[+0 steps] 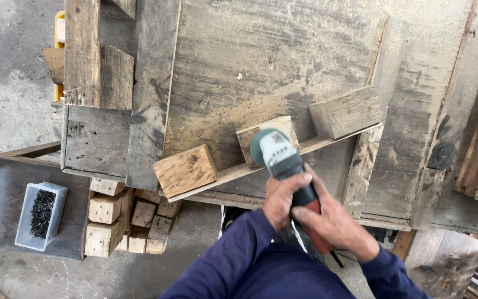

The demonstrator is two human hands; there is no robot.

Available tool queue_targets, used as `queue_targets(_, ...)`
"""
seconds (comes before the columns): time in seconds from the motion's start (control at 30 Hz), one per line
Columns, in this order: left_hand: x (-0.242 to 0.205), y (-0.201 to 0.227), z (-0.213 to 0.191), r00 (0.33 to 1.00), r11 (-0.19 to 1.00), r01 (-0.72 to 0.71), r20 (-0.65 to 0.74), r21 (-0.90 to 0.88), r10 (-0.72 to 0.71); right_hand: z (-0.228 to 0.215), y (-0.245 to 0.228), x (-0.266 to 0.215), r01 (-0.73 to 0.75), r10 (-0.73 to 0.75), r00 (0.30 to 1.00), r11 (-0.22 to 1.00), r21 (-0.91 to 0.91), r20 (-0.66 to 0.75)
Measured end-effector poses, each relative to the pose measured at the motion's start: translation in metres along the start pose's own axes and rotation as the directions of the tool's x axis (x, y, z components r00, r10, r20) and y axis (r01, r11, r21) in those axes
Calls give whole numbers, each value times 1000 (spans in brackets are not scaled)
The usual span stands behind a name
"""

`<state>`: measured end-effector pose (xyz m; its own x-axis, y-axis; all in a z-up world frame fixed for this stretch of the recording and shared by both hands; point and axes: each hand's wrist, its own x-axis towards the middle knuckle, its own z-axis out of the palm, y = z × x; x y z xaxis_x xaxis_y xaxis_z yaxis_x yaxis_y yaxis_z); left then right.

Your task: The person uses an angle grinder with a sanding disc to smooth the surfaces of small wooden blocks arranged on a workbench. The person repositions the blocks to access different sides and continues sanding until the clip ends.

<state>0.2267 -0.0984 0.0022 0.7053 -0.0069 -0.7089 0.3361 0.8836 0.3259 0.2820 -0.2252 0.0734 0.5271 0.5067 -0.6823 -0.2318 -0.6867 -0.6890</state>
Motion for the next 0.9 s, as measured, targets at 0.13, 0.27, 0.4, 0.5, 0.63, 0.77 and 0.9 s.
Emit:
queue_targets(0.13, -18, -10, 6, 999, 998, 36, -5, -44, -37, 3, 2, -18, -70, 70, 998, 997, 29, 8)
queue_targets(0.27, 10, -8, 6, 999, 1000, 18, 52, -12, -17, -8, 4, -4, -79, 81, 996, 996, 45, -36)
queue_targets(0.4, -5, -19, 10, 998, 998, 24, 61, -64, -20, -11, 10, -14, -93, 93, 995, 996, 14, 19)
queue_targets(0.5, -12, -22, 14, 996, 994, 91, 1, -52, -91, -6, 16, -20, -70, 70, 997, 997, 22, 15)
queue_targets(0.63, 12, -8, 11, 998, 1000, 2, 68, -27, 0, -15, 11, 2, -166, 166, 986, 986, 8, -8)
queue_targets(0.77, 3, -4, 8, 999, 997, -43, 27, -70, 45, -16, 0, 4, -119, 121, 992, 991, -69, 38)
queue_targets(0.9, -15, -12, 4, 999, 990, -44, -29, -137, 41, -6, -4, -5, -17, 24, 996, 997, -80, 89)
